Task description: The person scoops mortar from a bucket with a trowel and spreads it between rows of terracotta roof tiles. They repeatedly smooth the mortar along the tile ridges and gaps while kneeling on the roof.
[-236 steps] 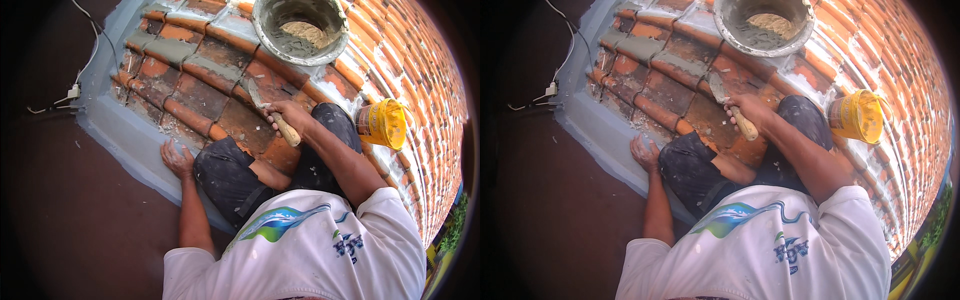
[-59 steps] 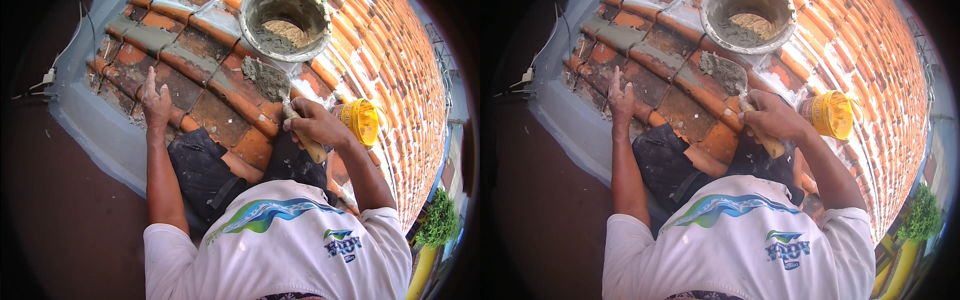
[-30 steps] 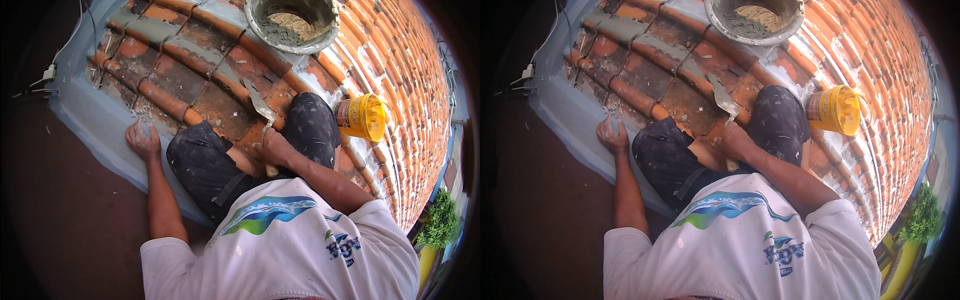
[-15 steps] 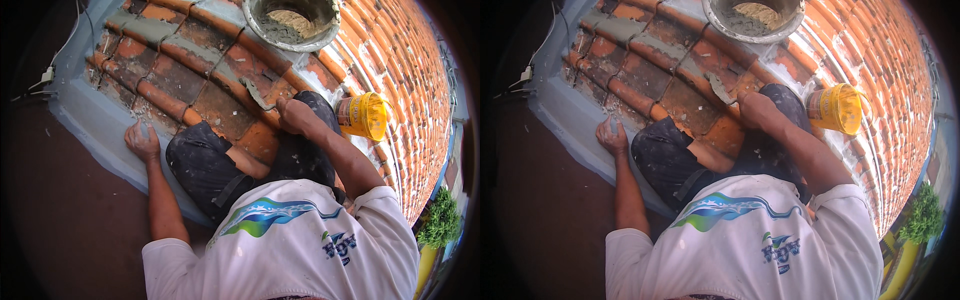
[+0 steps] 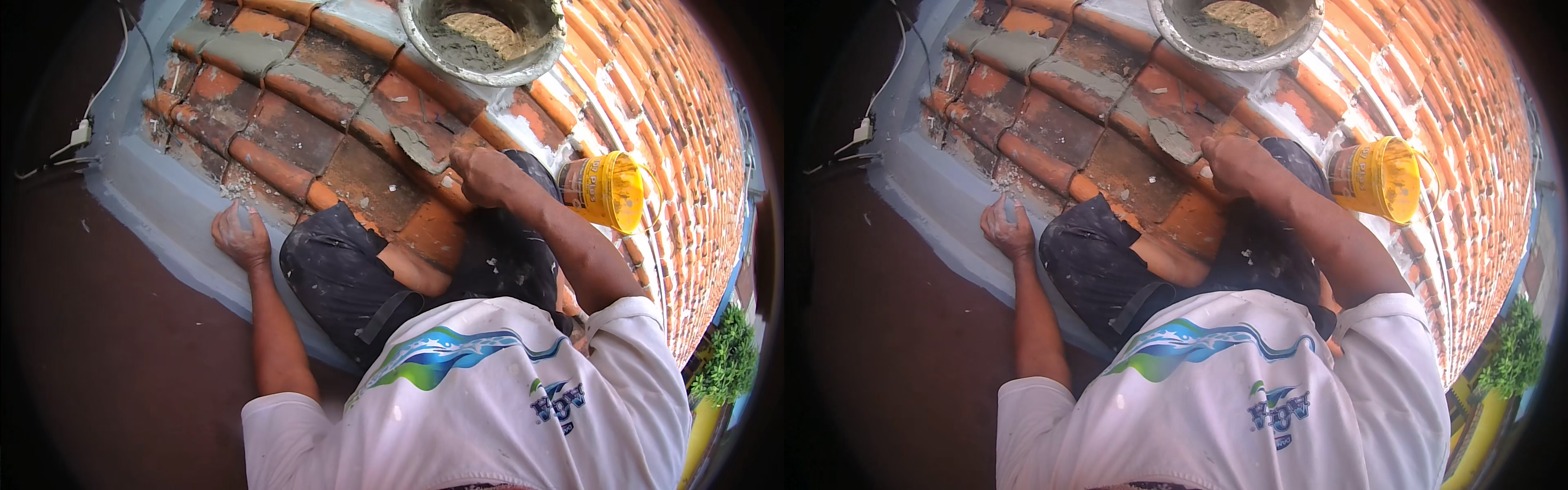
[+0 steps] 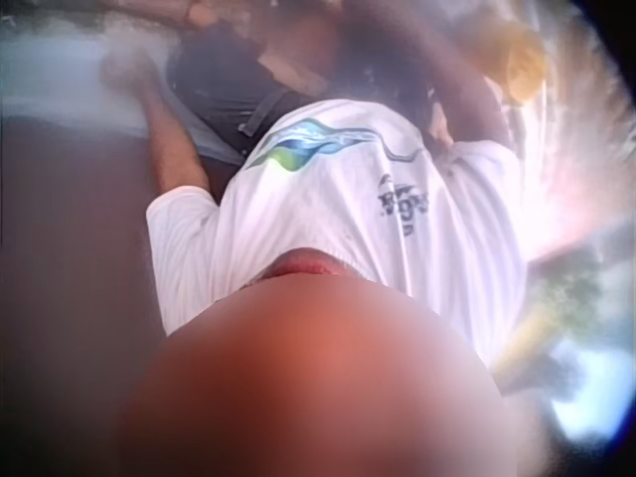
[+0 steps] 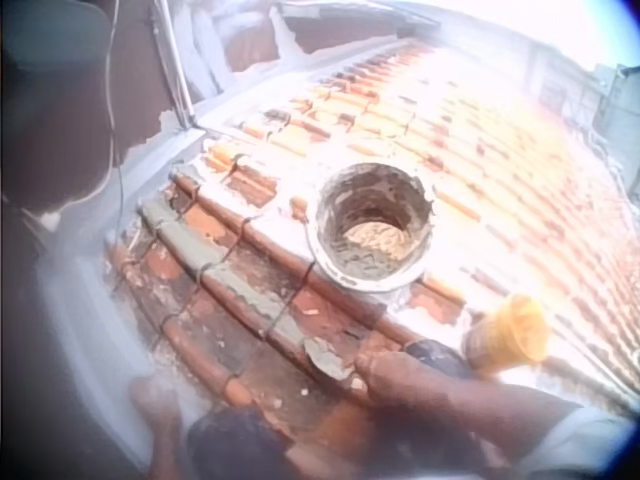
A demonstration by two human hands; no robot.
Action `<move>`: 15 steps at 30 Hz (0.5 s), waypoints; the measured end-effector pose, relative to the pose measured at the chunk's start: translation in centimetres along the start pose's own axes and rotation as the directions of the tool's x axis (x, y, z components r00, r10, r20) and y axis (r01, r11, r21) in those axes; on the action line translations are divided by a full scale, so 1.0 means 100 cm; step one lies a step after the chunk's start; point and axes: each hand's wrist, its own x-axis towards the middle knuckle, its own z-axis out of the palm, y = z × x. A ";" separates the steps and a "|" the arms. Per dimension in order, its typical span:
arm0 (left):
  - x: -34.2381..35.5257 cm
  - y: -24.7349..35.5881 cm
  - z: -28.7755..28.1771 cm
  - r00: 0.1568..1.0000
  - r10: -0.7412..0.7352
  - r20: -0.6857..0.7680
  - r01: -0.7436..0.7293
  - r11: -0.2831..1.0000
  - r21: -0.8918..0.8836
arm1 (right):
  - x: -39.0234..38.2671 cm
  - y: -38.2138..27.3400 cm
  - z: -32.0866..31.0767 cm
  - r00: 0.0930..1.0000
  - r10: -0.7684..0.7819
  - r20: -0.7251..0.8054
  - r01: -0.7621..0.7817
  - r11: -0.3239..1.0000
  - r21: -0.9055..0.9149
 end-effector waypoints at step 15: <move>0.002 0.003 -0.003 1.000 0.000 -0.022 0.000 1.000 -0.003 | 0.017 0.011 0.011 0.997 -0.029 -0.076 0.030 0.999 0.018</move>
